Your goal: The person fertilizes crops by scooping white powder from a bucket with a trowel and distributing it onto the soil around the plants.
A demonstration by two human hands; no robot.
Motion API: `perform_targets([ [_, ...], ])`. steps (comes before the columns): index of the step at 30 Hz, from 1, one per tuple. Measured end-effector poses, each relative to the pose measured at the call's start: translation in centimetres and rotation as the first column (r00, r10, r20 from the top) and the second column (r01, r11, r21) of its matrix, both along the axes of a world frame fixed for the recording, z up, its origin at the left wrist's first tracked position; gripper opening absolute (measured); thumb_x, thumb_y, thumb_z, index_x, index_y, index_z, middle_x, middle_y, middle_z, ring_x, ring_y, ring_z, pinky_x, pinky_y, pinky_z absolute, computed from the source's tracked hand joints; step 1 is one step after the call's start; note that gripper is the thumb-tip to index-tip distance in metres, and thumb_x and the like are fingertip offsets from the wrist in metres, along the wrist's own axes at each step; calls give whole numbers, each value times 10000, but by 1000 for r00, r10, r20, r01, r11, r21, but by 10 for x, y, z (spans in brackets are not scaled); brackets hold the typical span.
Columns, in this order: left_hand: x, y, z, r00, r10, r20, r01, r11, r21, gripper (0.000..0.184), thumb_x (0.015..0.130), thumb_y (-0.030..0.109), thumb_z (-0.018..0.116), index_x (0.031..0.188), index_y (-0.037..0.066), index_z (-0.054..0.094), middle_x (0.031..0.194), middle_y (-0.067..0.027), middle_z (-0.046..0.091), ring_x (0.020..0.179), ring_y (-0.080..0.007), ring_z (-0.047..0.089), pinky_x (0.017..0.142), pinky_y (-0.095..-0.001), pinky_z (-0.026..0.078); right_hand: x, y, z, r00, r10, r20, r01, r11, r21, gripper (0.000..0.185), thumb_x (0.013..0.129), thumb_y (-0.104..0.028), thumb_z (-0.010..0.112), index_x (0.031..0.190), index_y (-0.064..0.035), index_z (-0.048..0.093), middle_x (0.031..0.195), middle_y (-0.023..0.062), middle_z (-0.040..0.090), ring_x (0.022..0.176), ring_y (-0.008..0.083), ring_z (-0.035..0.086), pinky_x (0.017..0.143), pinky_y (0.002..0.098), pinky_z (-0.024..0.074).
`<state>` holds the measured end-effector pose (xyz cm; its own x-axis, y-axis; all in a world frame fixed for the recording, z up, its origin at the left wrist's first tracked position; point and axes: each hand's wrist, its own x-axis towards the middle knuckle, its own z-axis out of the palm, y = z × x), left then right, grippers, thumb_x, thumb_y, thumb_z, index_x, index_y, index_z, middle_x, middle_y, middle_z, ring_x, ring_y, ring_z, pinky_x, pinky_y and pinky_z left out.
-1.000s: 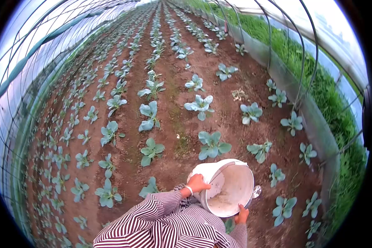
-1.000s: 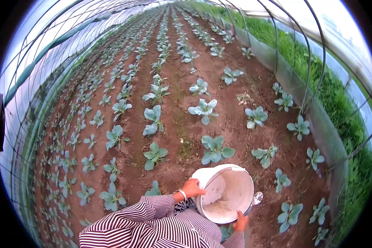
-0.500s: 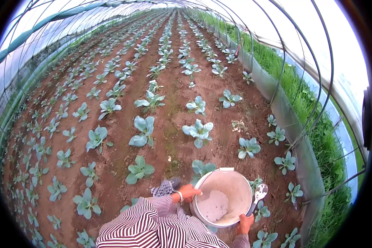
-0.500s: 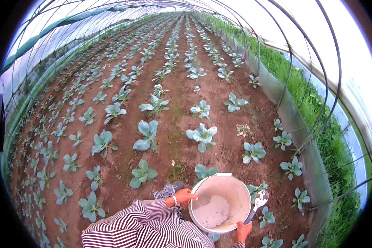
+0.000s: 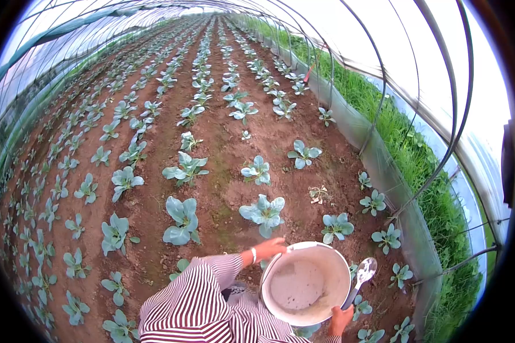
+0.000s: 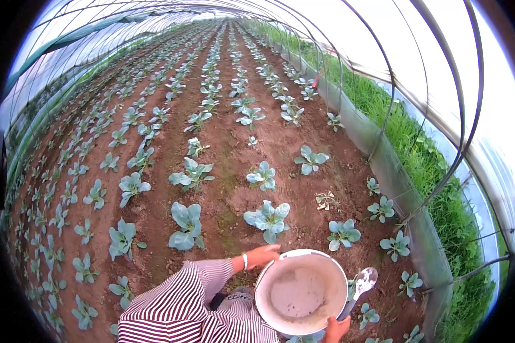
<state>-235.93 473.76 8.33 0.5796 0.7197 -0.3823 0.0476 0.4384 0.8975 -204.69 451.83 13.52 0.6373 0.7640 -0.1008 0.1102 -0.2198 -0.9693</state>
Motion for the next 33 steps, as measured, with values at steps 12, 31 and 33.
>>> perform_targets([
  [12,30,36,91,854,25,-520,243,864,441,420,564,332,720,837,17,673,740,-108,652,692,-196,606,639,-330,465,23,50,-50,946,-30,-324,11,998,-61,530,669,62,519,1185,113,412,1047,187,567,881,245,599,752,327,497],
  [31,23,0,89,725,-10,-689,287,914,288,553,619,110,697,1131,-48,562,873,-46,609,731,-125,563,638,-251,462,-69,-10,-65,869,478,-123,-481,761,-435,336,853,-291,547,901,36,607,746,199,601,707,328,601,672,415,464],
  [33,23,-6,86,742,-5,-670,277,913,300,552,619,104,697,1131,-49,560,881,-49,609,750,-127,564,663,-256,463,-95,8,-114,853,516,-84,-484,719,-498,342,838,-275,545,829,59,616,734,224,606,707,365,604,669,440,463],
])
